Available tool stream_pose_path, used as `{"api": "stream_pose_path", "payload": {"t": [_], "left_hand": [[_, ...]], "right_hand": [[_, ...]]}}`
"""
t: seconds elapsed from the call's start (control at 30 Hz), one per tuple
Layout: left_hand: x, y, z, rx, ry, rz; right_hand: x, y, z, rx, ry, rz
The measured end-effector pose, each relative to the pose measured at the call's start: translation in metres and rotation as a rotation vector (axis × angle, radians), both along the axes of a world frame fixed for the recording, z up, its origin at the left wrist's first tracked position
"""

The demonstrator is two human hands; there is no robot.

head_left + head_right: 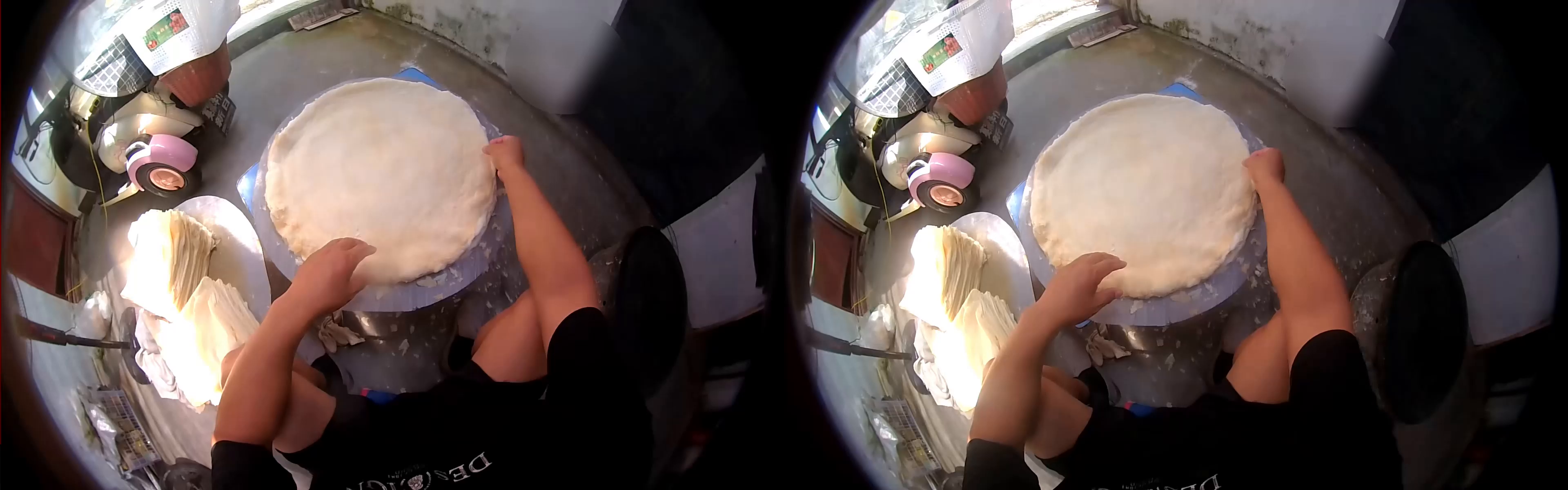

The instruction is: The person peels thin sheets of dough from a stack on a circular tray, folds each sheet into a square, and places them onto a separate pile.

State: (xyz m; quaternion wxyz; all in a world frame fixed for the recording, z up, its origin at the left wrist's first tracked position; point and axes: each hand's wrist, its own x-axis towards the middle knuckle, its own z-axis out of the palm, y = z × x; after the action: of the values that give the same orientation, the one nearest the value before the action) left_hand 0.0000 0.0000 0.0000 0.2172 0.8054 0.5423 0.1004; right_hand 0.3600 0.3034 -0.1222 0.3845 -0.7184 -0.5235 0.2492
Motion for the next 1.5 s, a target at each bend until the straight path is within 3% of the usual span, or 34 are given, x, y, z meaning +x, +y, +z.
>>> {"api": "stream_pose_path", "payload": {"t": [0.2, 0.3, 0.4, 0.6, 0.67, 0.9, 1.1, 1.17, 1.3, 1.4, 1.47, 1.5], "left_hand": [[-0.004, -0.004, -0.003, 0.001, -0.002, 0.013], [-0.003, -0.006, 0.001, -0.006, 0.008, 0.030], [-0.002, -0.007, 0.006, -0.016, 0.011, 0.009], [-0.002, -0.008, 0.014, -0.020, 0.009, -0.016], [-0.002, -0.007, 0.014, -0.030, 0.019, -0.030], [-0.003, -0.008, 0.011, 0.003, 0.047, -0.068], [-0.006, -0.010, 0.012, 0.030, 0.037, -0.072], [-0.007, -0.010, 0.013, 0.018, 0.038, -0.075], [-0.009, -0.013, 0.010, 0.078, 0.040, -0.098], [-0.010, -0.013, 0.014, 0.002, 0.066, -0.076], [-0.011, -0.014, 0.016, -0.001, 0.074, -0.070], [-0.011, -0.014, 0.016, -0.005, 0.085, -0.070]], "right_hand": [[-0.006, 0.019, 0.005, -0.029, 0.109, -0.063], [-0.012, 0.027, 0.010, 0.047, 0.031, -0.064], [-0.019, 0.017, 0.032, -0.056, -0.123, -0.037], [-0.022, 0.012, 0.043, 0.053, -0.162, -0.011], [-0.020, 0.010, 0.038, 0.148, -0.319, 0.028], [-0.026, 0.001, 0.037, 0.319, -0.500, -0.048], [-0.030, 0.004, 0.040, 0.182, -0.440, 0.017], [-0.030, 0.000, 0.048, 0.006, -0.441, -0.004], [-0.022, 0.007, 0.045, -0.035, -0.525, 0.044], [-0.016, 0.014, 0.046, 0.001, -0.509, 0.122], [-0.017, 0.014, 0.053, -0.105, 0.094, 0.304], [-0.018, 0.013, 0.056, -0.105, 0.091, 0.307]]}}
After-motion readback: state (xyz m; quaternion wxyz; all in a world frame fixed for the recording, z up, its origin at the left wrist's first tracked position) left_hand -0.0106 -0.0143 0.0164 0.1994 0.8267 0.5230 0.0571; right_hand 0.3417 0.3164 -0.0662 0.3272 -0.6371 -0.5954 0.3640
